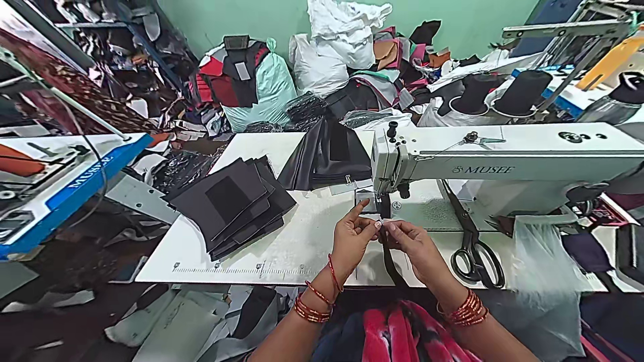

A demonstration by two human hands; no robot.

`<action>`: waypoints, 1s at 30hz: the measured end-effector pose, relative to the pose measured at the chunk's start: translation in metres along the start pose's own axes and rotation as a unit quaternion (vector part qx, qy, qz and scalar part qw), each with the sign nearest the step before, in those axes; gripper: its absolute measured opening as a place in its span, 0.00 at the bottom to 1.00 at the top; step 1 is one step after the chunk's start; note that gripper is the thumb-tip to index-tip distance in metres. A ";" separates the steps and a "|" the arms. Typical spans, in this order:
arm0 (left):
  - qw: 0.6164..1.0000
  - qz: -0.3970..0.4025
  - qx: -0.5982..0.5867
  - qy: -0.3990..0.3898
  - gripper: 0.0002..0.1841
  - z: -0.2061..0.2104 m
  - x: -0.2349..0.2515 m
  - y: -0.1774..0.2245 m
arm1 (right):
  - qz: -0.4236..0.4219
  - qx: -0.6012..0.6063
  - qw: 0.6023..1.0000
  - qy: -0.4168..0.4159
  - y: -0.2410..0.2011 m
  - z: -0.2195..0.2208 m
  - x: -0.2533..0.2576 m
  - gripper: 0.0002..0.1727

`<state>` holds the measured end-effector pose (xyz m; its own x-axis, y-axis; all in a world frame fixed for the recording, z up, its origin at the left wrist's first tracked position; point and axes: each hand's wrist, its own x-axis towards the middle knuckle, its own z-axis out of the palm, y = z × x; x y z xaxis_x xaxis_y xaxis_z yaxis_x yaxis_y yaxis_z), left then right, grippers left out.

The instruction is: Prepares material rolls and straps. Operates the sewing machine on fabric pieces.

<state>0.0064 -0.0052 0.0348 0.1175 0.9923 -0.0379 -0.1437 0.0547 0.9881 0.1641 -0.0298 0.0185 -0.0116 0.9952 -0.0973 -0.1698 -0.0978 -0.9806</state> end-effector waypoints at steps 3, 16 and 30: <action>1.000 0.023 0.017 0.001 0.32 0.000 0.002 -0.005 | 0.008 0.013 1.000 -0.004 0.000 0.005 -0.004 0.07; 0.989 -0.008 0.132 -0.060 0.27 -0.006 0.033 -0.031 | -0.039 -0.176 0.982 0.052 0.036 0.003 0.001 0.14; 0.910 0.087 0.400 -0.064 0.20 -0.005 0.082 -0.057 | 0.049 -0.440 0.897 0.024 0.021 0.006 0.045 0.16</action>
<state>0.0189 0.0740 -0.0255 0.2820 0.9544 0.0977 0.5841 -0.2516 0.7717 0.1539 0.0128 -0.0049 0.0615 0.9824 -0.1764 0.6723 -0.1714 -0.7202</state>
